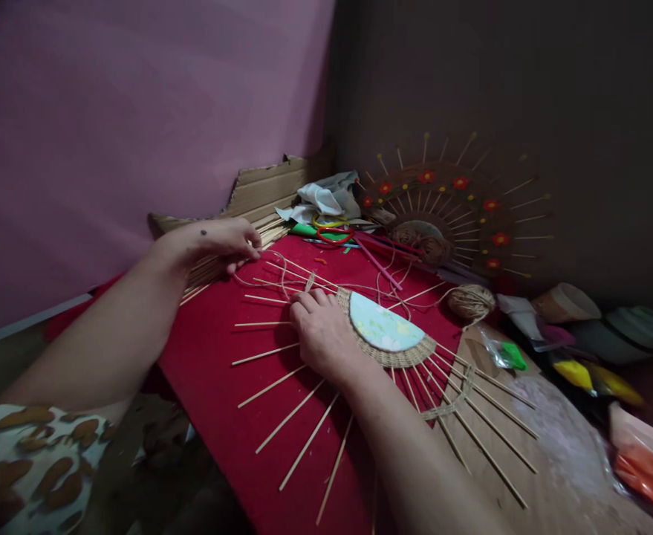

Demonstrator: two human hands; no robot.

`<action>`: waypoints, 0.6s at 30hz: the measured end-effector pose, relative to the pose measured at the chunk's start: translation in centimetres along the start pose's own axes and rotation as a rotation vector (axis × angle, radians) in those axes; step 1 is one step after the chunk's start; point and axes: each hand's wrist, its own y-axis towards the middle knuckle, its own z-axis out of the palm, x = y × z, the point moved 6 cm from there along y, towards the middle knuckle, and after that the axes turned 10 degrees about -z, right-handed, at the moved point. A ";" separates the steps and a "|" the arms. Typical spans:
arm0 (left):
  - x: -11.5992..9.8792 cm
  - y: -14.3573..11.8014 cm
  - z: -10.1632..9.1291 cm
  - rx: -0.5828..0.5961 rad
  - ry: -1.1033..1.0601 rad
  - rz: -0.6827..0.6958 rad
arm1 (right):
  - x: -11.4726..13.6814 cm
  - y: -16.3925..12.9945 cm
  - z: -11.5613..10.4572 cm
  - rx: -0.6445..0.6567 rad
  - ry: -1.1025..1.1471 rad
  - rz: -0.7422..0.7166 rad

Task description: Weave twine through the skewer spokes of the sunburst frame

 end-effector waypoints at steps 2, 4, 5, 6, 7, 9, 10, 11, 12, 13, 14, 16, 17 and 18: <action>0.1 0.1 0.1 -0.014 0.047 -0.037 | 0.0 0.0 0.0 0.000 -0.008 0.000; -0.1 0.2 0.1 -0.040 0.040 -0.037 | 0.0 0.0 0.1 -0.001 -0.013 -0.003; -0.4 0.2 0.1 -0.054 0.020 -0.019 | 0.0 0.0 0.1 0.001 -0.013 -0.005; -0.7 0.3 0.1 -0.073 0.000 0.005 | 0.0 0.0 0.1 0.002 -0.012 -0.006; -0.9 0.3 0.0 -0.105 -0.014 0.025 | 0.0 0.0 0.1 0.003 -0.011 -0.006; -1.3 0.4 -0.5 -0.207 -0.016 0.052 | 0.0 0.0 0.1 0.004 -0.010 -0.003; -1.4 0.4 -0.8 -0.268 -0.012 0.062 | 0.0 0.0 0.1 0.007 -0.009 -0.002; -1.5 0.4 -1.1 -0.323 -0.004 0.068 | 0.0 0.0 0.1 0.008 -0.008 -0.001; -1.6 0.3 -1.4 -0.369 0.006 0.075 | 0.0 0.0 0.0 0.010 -0.008 -0.001; -1.7 0.1 -1.6 -0.407 0.016 0.079 | 0.1 0.0 0.0 0.012 -0.008 -0.002; -1.8 0.0 -1.8 -0.438 0.029 0.081 | 0.1 0.0 0.0 0.013 -0.007 -0.002; -2.1 -0.6 -2.2 -0.503 0.060 0.073 | 0.1 0.0 0.0 0.017 -0.009 -0.002; -2.3 -1.0 -2.4 -0.539 0.071 0.068 | 0.0 0.0 0.0 0.021 -0.012 -0.002; -2.5 -1.5 -2.6 -0.578 0.071 0.063 | 0.1 0.0 0.1 0.025 -0.016 -0.001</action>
